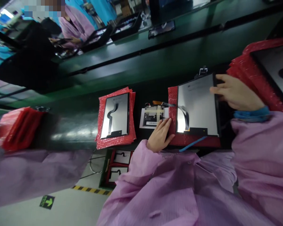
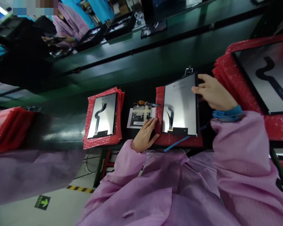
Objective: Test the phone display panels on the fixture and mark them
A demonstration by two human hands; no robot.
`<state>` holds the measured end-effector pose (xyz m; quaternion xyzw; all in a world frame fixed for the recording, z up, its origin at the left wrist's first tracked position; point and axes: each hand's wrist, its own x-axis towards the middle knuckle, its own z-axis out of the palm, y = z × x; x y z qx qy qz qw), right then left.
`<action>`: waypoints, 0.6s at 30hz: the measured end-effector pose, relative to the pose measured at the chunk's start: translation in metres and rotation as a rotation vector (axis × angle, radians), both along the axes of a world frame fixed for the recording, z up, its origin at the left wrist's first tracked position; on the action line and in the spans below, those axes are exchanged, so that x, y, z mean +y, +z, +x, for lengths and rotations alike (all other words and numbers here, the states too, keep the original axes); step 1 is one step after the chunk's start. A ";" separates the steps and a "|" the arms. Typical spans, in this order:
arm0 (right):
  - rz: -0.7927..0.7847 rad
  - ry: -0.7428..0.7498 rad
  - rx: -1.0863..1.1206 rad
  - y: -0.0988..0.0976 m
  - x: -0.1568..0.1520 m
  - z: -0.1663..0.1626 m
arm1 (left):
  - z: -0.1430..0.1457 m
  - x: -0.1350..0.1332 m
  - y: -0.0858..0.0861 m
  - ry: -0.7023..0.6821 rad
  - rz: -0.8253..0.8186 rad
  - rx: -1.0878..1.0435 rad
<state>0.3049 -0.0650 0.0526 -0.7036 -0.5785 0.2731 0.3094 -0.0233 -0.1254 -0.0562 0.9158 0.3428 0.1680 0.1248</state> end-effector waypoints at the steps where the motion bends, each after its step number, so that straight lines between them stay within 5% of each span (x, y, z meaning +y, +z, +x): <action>1: -0.049 -0.016 0.094 -0.006 0.004 -0.005 | 0.000 0.000 0.000 -0.006 0.007 0.001; 5: -0.104 -0.100 0.281 -0.025 0.015 -0.010 | 0.002 -0.001 0.002 -0.021 0.041 0.030; 10: -0.136 0.036 -0.324 -0.028 0.000 -0.003 | 0.003 -0.002 0.003 -0.015 0.080 0.034; 18: -0.290 0.284 -0.950 0.009 -0.097 -0.032 | 0.003 -0.002 0.004 -0.026 0.140 0.027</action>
